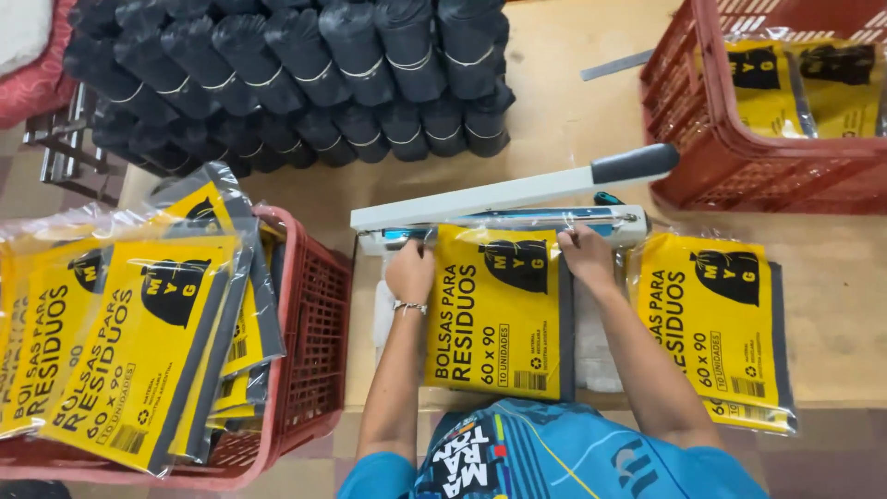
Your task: Sealing plastic bag packages using a manual heat sealer and organizing them into a crate.
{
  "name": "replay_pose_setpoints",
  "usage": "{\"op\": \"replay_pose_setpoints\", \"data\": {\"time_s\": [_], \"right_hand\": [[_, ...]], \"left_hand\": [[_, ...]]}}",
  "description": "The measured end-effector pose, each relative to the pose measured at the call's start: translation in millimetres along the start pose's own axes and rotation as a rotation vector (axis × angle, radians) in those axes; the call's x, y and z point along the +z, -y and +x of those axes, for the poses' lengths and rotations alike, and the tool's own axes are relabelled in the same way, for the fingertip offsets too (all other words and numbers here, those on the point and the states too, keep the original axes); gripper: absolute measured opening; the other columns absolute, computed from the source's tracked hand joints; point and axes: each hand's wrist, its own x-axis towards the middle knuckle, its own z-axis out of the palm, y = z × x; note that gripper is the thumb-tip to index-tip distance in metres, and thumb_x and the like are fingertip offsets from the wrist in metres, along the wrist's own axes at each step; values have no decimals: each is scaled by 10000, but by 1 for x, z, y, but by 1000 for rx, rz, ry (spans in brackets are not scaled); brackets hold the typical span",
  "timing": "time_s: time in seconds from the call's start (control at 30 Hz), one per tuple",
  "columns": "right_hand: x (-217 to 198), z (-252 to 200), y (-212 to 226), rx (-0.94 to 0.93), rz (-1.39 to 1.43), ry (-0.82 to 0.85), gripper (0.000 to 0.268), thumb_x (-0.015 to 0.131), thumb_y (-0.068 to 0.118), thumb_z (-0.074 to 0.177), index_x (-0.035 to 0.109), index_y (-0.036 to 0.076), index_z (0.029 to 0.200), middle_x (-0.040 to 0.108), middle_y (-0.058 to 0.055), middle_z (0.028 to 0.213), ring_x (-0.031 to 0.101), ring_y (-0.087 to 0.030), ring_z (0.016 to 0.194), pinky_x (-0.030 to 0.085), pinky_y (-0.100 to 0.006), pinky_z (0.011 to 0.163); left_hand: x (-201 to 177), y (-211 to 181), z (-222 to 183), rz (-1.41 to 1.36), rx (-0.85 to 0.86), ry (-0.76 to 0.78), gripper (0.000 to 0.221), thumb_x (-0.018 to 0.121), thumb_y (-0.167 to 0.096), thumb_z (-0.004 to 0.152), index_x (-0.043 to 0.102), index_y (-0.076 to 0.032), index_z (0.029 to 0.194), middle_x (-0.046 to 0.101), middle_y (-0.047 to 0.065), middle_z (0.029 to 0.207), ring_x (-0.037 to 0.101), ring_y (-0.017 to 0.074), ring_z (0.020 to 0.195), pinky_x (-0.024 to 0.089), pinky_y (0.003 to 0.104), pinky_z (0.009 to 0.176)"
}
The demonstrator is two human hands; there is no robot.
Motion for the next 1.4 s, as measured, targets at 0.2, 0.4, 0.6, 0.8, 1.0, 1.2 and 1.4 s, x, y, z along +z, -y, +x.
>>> {"op": "replay_pose_setpoints", "data": {"time_s": [0.2, 0.4, 0.6, 0.8, 1.0, 1.2, 1.4], "right_hand": [[21, 14, 1, -73, -196, -236, 289, 582, 437, 911, 636, 170, 815, 674, -89, 746, 689, -342, 863, 557, -475, 761], [10, 1, 22, -242, -336, -419, 334, 686, 390, 950, 521, 184, 746, 618, -26, 606, 695, -255, 692, 563, -396, 625], [-38, -23, 112, -793, -351, -537, 313, 676, 434, 944, 549, 239, 734, 532, 59, 584, 610, -145, 598, 505, -250, 590], [-47, 47, 160, -1070, -490, -579, 290, 682, 403, 919, 594, 164, 779, 568, -42, 720, 646, -268, 756, 525, -380, 695], [-46, 44, 164, -349, -498, 239, 609, 410, 572, 1000, 694, 36, 1060, 679, -224, 1071, 636, -399, 1074, 483, -507, 948], [-17, 70, 124, -303, -475, 307, 720, 320, 608, 979, 680, 35, 1221, 683, -248, 1230, 602, -444, 1209, 442, -562, 1041], [1, 87, 103, -272, -519, 329, 682, 294, 559, 965, 666, 96, 1301, 677, -215, 1298, 589, -422, 1253, 404, -563, 1078]], "left_hand": [[0, -4, 7, 80, -34, -4, 255, 538, -330, 902, 728, -186, 992, 748, 71, 850, 731, 315, 916, 560, 455, 837], [-5, -10, 3, 47, -9, -42, 263, 508, -286, 934, 710, -125, 984, 743, 111, 831, 733, 347, 887, 556, 481, 834], [1, -7, 8, 10, -19, -94, 290, 495, -319, 943, 705, -121, 974, 738, 123, 816, 733, 371, 862, 567, 497, 809], [8, -3, 8, 1, -40, -143, 285, 483, -328, 942, 696, -140, 968, 738, 116, 809, 737, 364, 865, 573, 500, 802], [15, 2, 15, -1, -60, -185, 268, 483, -343, 911, 671, -151, 919, 736, 112, 818, 736, 373, 835, 579, 503, 771], [10, -1, 9, -28, -43, -252, 234, 496, -306, 906, 658, -138, 882, 730, 118, 788, 735, 378, 793, 584, 510, 741], [-62, -12, -65, -161, 75, -192, 223, 612, -293, 893, 609, -93, 993, 710, 152, 885, 706, 383, 894, 561, 513, 777]]}}
